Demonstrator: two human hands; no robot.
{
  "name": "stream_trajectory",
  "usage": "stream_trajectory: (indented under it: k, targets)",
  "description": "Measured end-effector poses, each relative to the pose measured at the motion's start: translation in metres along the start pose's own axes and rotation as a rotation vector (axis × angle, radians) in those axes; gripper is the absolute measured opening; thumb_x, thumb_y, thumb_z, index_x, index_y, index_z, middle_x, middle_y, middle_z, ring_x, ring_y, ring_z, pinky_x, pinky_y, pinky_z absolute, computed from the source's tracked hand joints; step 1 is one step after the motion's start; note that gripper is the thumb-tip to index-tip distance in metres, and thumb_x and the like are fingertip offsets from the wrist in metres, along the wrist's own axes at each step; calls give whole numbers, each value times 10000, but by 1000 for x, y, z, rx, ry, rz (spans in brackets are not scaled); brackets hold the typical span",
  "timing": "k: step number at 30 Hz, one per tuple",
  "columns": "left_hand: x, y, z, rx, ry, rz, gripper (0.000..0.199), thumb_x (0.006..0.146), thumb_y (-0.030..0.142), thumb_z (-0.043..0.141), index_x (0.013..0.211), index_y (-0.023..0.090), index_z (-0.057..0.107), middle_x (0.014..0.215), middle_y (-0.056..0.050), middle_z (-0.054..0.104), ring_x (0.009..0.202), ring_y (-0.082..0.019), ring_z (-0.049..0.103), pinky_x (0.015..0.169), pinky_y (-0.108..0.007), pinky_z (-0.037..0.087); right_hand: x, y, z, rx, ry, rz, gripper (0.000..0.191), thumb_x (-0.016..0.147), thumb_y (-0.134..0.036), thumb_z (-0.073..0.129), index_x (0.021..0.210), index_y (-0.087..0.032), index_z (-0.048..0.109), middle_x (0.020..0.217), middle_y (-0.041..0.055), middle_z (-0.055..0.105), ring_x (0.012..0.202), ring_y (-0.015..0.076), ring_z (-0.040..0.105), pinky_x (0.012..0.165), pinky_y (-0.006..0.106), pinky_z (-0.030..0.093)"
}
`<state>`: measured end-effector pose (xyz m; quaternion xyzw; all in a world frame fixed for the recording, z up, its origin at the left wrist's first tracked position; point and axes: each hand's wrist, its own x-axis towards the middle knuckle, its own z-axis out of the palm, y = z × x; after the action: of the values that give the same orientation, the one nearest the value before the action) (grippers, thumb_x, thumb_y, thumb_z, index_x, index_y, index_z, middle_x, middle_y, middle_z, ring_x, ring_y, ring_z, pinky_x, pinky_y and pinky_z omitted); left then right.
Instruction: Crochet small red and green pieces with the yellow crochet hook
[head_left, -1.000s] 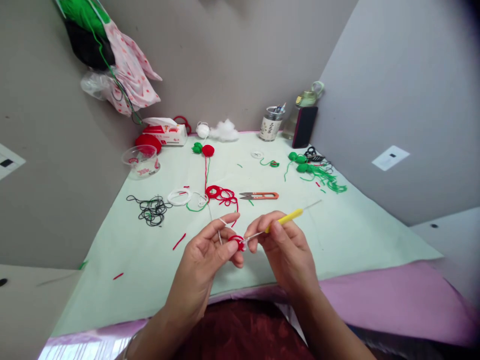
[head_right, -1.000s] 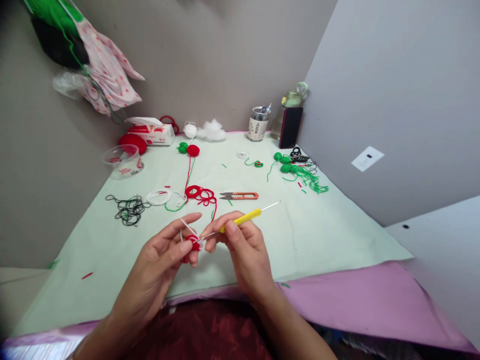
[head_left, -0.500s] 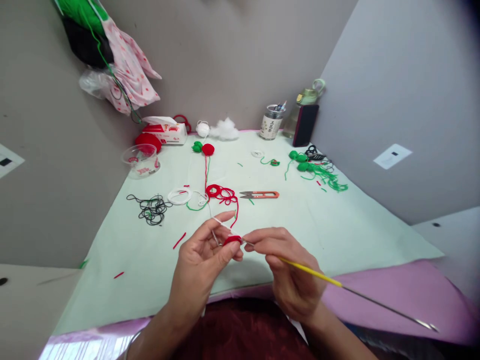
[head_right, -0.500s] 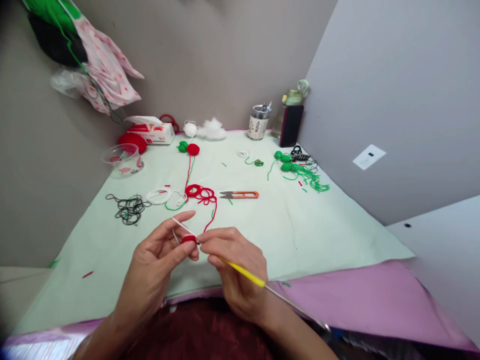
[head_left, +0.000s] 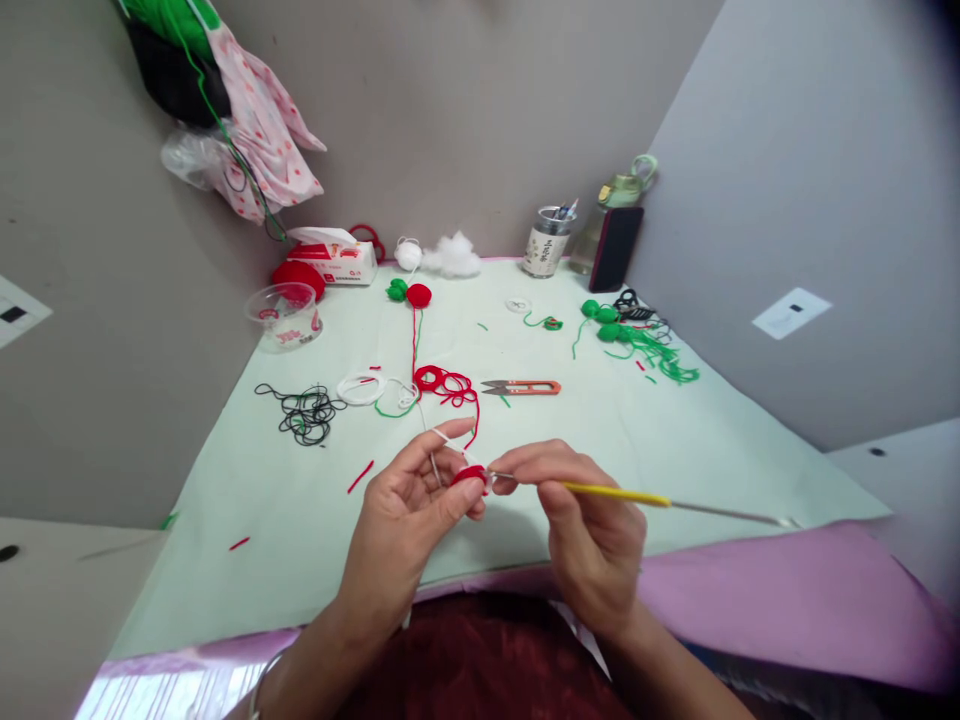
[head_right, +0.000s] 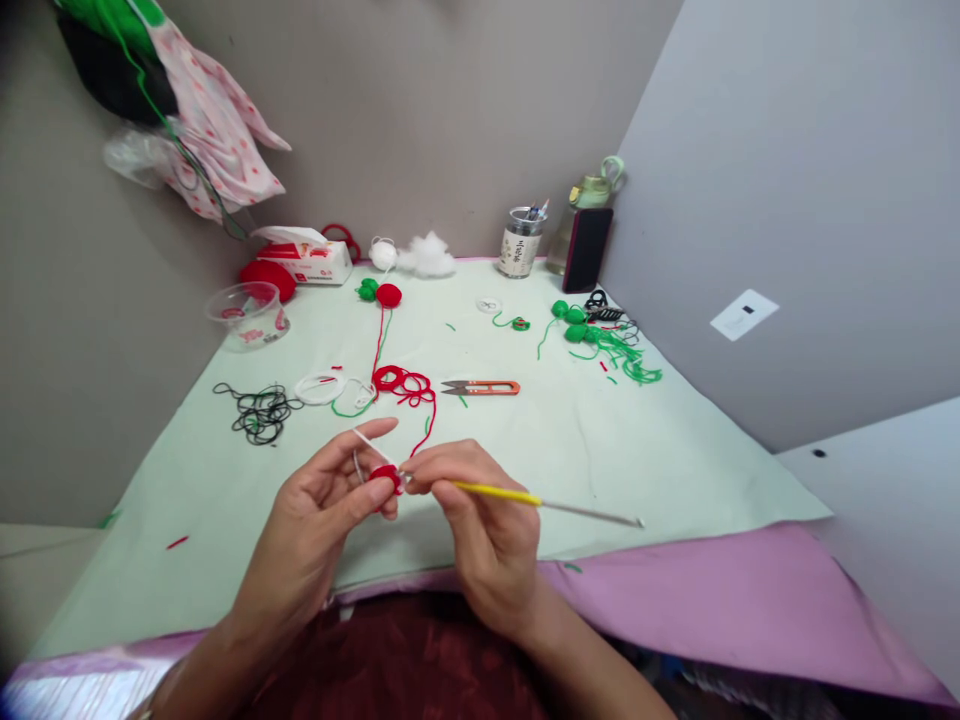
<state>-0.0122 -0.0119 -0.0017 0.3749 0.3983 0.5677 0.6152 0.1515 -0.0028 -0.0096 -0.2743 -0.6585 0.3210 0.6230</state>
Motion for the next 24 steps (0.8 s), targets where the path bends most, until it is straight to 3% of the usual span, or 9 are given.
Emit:
stream_trajectory:
  k: [5,13,19,24]
  targets:
    - [-3,-1,0,28,34,28,367,862,227,882,1203,347,819,846,55,686,734,-67,676,757,-164,572,2,3,-1,82,8,87,224,1096,-193,534,1068,-231,753,943,37,767,881,172,739,794,322,613]
    - [-5,-3,4,9,80,50,374,852,225,886,1202,343,821,829,55,681,682,-65,658,683,-157,574,-3,-2,2,-203,-32,-192,241,1078,-142,542,1156,-188,765,1035,106,804,991,177,772,833,286,637]
    - [-5,-3,4,8,100,69,406,871,257,878,1263,330,799,874,44,729,716,-86,705,760,-201,606,0,-4,2,-218,-28,-189,245,1075,-151,543,1136,-211,772,987,89,816,938,187,786,790,301,653]
    - [-5,-5,2,62,171,128,297,895,247,856,1182,317,828,807,51,742,710,-90,713,741,-190,597,-2,-3,3,-217,-28,-205,268,1074,-136,533,1180,-216,766,988,93,816,964,199,786,790,315,660]
